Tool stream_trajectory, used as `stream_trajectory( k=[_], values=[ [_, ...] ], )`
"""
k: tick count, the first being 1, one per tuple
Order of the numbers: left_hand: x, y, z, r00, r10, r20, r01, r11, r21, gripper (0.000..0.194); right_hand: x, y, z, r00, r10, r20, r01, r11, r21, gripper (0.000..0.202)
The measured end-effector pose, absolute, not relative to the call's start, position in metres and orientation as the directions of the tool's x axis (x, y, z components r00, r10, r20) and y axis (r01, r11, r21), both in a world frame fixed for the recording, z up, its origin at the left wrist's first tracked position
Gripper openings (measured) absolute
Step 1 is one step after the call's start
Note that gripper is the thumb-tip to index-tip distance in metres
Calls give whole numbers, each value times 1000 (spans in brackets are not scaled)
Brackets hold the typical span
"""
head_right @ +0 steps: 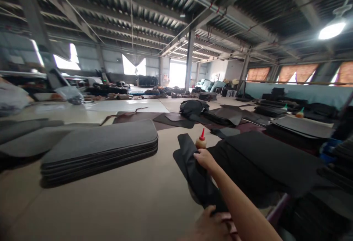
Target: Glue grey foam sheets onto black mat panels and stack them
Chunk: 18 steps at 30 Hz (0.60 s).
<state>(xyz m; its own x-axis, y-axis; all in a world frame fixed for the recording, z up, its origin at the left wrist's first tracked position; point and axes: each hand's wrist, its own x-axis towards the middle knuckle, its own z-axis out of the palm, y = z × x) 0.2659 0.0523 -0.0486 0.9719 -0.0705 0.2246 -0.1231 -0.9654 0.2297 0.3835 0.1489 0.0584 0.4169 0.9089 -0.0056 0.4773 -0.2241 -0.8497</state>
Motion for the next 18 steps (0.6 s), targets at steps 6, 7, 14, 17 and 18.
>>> stream_trajectory(
  k=[6, 7, 14, 17, 18],
  values=[
    [248, 52, -38, 951, -113, 287, -186, -952, 241, 37, 409, 107, 30, 255, 936, -244, 368, -327, -871, 14],
    [248, 52, -39, 949, -113, 296, -186, -954, 234, 35, 413, 103, 28, 233, 934, -271, 357, -342, -869, 15],
    [253, 53, -54, 891, -142, 431, -230, -960, 161, 35, 434, 83, 34, 273, 898, -346, 408, -434, -803, 22],
    [257, 53, -57, 888, -153, 434, -229, -965, 128, 30, 437, 69, 38, 272, 900, -340, 435, -430, -791, 30],
    [257, 53, -56, 889, -156, 431, -227, -967, 118, 28, 437, 64, 39, 271, 903, -334, 445, -425, -788, 33]
  ],
)
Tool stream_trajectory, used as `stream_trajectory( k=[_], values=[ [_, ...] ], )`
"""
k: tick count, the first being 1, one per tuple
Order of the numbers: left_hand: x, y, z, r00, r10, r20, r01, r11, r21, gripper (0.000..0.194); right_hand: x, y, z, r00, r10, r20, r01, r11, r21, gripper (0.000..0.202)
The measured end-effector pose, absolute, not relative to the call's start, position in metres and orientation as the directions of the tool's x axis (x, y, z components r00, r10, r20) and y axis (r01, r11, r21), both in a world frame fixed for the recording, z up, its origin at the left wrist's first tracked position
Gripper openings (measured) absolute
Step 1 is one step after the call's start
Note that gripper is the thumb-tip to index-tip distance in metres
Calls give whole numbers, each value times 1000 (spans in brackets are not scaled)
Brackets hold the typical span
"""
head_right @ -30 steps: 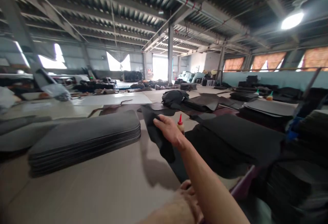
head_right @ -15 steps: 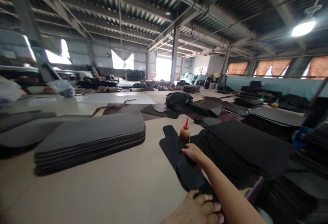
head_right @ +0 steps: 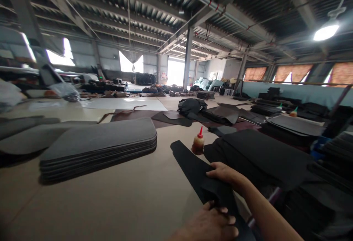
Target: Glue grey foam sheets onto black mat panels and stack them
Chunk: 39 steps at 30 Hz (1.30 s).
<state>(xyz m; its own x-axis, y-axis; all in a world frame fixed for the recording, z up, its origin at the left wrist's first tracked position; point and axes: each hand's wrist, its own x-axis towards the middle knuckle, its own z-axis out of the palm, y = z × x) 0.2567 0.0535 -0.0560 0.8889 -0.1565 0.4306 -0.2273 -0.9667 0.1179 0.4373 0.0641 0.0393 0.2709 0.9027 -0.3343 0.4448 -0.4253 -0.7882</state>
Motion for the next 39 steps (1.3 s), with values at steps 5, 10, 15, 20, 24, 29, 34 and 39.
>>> stream_trajectory(
  k=[5, 10, 15, 20, 24, 29, 34, 39],
  values=[
    [248, 52, -43, 893, -164, 420, -216, -973, 79, 32, 437, 38, 41, 309, 895, -323, 562, -445, -697, 55],
    [246, 50, -36, 888, -155, 432, -199, -978, 57, 36, 440, 24, 43, 321, 911, -259, 796, -408, -447, 33],
    [262, 43, -47, 805, -118, 581, -206, -975, 88, 49, 431, 21, 56, 346, 936, -72, 924, -353, -147, 17],
    [255, 36, -31, 562, 144, 814, -138, -954, 265, 26, 403, 47, 45, 267, 962, 64, 961, -261, -90, 34],
    [234, 38, -4, 383, 415, 825, -204, -834, 513, 12, 380, 67, 1, 330, 944, 31, 943, -327, -62, 65],
    [228, 38, 4, 381, 478, 791, -282, -755, 592, 26, 367, 66, -36, 347, 933, 100, 938, -346, -24, 79],
    [233, 36, 4, 417, 500, 759, -274, -727, 629, 25, 364, 67, -35, 364, 920, 144, 931, -364, -25, 70],
    [233, 38, 6, 413, 508, 756, -275, -721, 635, 24, 353, 74, -37, 419, 882, 213, 906, -423, -32, 62]
  ],
)
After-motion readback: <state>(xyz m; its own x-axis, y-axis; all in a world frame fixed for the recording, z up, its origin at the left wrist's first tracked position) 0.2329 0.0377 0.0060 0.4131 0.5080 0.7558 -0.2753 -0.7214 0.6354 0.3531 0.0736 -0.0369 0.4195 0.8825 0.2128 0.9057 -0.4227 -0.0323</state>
